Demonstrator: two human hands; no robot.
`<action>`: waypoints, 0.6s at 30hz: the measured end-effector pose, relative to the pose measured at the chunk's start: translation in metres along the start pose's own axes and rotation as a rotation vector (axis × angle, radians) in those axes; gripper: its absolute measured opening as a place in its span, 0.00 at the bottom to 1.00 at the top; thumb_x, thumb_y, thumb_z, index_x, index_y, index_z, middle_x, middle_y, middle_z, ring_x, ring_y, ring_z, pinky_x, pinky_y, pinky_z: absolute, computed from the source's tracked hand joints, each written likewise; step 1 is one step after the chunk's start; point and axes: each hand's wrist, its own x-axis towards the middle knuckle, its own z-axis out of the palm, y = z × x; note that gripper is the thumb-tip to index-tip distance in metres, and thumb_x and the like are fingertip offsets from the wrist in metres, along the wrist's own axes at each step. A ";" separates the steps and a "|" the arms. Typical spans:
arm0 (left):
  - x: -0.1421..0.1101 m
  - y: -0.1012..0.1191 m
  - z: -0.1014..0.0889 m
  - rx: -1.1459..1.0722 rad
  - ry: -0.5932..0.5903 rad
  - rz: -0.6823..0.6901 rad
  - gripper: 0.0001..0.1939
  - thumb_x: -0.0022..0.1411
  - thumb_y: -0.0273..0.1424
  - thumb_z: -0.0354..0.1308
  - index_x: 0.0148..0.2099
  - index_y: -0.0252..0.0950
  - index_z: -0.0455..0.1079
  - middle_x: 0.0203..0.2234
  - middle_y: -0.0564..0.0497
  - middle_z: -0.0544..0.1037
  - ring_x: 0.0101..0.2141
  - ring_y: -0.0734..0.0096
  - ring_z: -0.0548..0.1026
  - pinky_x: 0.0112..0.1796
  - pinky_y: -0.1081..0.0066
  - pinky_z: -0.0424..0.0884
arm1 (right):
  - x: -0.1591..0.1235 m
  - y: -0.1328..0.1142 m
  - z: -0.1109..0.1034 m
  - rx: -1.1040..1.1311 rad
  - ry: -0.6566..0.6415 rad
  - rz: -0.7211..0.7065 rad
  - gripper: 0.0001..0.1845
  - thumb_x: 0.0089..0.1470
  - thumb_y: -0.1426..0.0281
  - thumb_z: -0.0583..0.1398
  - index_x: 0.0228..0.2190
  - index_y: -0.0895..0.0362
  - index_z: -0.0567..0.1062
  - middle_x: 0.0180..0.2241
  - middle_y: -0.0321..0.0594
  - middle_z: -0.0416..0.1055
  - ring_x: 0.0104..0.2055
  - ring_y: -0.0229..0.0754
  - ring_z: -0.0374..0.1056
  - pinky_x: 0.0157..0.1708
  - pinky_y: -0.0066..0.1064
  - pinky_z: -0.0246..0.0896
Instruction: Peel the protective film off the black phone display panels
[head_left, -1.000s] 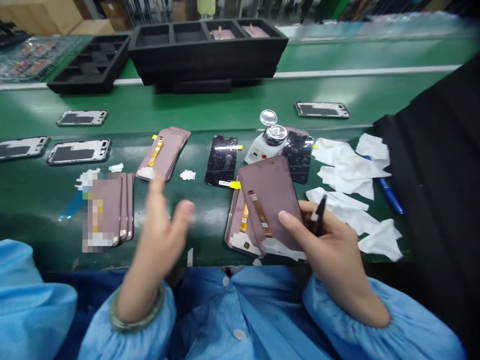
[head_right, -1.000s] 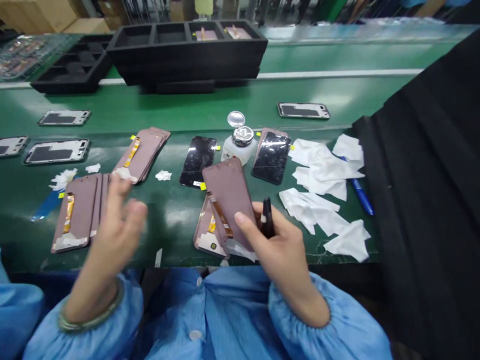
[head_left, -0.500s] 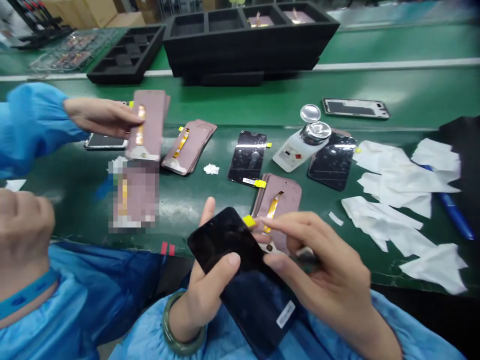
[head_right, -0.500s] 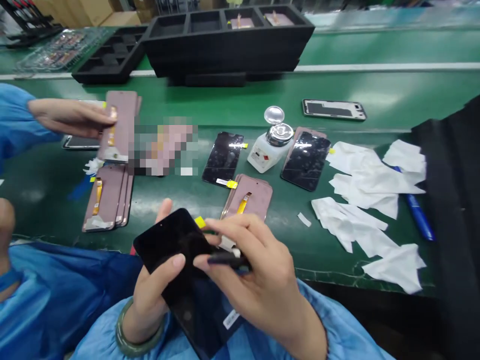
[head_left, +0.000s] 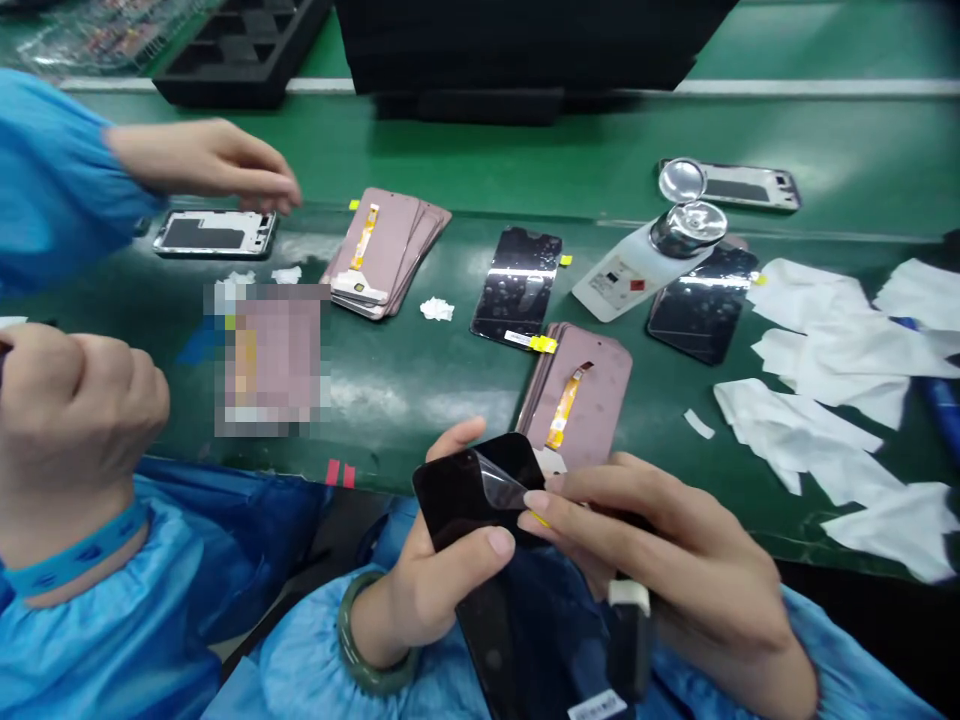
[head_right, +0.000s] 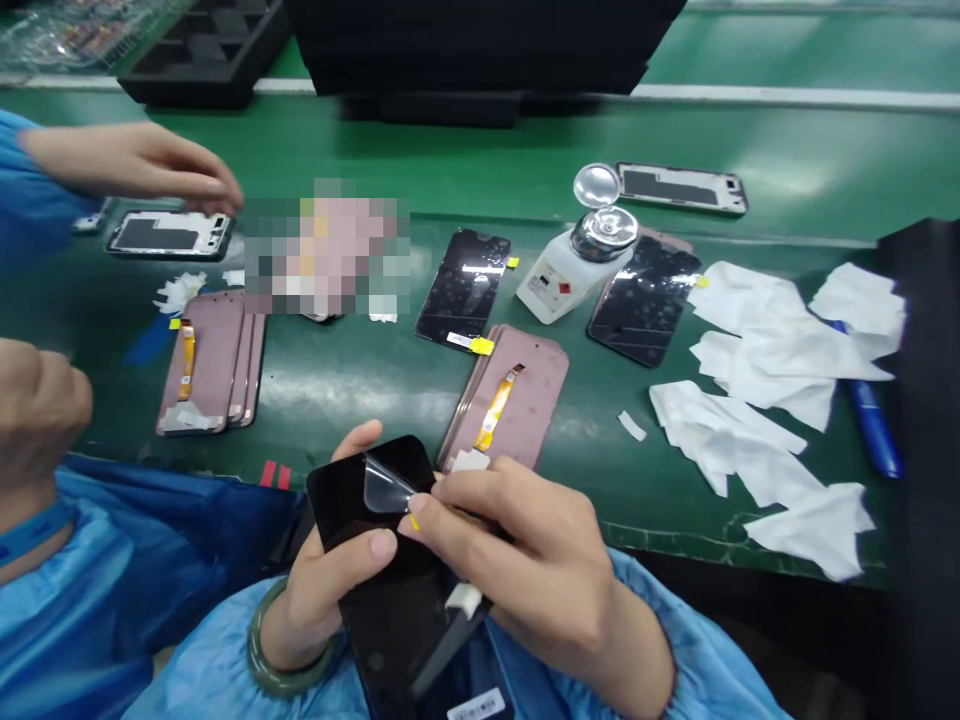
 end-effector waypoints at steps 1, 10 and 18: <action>0.000 -0.001 0.000 -0.020 -0.011 -0.003 0.30 0.68 0.30 0.62 0.68 0.53 0.62 0.55 0.48 0.80 0.59 0.52 0.76 0.63 0.48 0.67 | -0.001 0.002 0.000 0.039 -0.030 -0.007 0.12 0.62 0.78 0.63 0.42 0.51 0.82 0.35 0.39 0.80 0.28 0.38 0.74 0.25 0.29 0.72; 0.000 0.001 -0.006 -0.007 0.000 -0.033 0.29 0.67 0.31 0.64 0.66 0.54 0.64 0.57 0.49 0.79 0.61 0.53 0.75 0.65 0.47 0.64 | 0.013 -0.002 -0.002 0.127 -0.101 0.012 0.07 0.64 0.75 0.62 0.39 0.52 0.80 0.34 0.38 0.80 0.32 0.36 0.78 0.31 0.23 0.76; 0.002 -0.002 -0.010 0.018 0.079 -0.058 0.38 0.60 0.36 0.70 0.70 0.49 0.62 0.56 0.44 0.79 0.59 0.47 0.76 0.63 0.47 0.69 | 0.008 0.003 0.003 0.154 -0.105 0.011 0.06 0.65 0.76 0.63 0.39 0.54 0.79 0.35 0.39 0.79 0.33 0.36 0.78 0.33 0.24 0.77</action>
